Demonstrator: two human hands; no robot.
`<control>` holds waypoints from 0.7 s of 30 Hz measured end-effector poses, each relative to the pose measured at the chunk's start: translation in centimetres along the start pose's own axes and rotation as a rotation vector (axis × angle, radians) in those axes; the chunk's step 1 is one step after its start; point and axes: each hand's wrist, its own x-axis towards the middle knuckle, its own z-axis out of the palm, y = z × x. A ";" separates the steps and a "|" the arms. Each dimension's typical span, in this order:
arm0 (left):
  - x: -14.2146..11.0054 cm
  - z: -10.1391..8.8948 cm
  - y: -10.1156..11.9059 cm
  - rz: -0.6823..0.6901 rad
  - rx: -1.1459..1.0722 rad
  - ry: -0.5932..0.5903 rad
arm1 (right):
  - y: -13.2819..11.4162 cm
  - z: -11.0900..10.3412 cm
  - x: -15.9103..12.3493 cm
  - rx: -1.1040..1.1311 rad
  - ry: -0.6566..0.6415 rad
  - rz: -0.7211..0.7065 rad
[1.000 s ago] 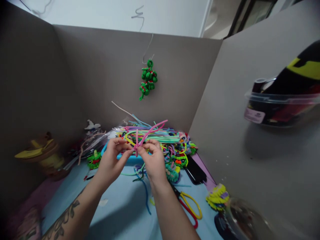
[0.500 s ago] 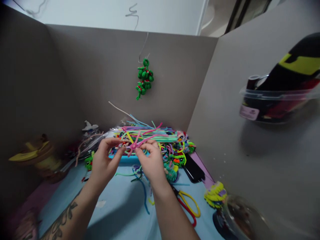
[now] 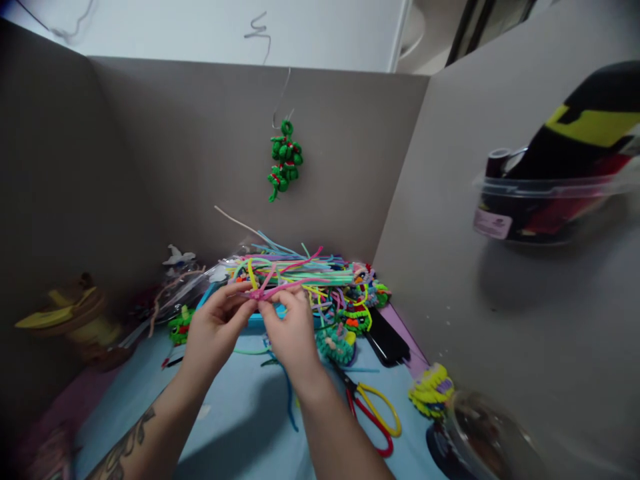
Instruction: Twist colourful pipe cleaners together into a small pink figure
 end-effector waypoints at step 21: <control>0.9 -0.7 -0.1 -0.184 -0.150 -0.152 | 1.0 -2.3 1.1 0.145 -0.050 -0.105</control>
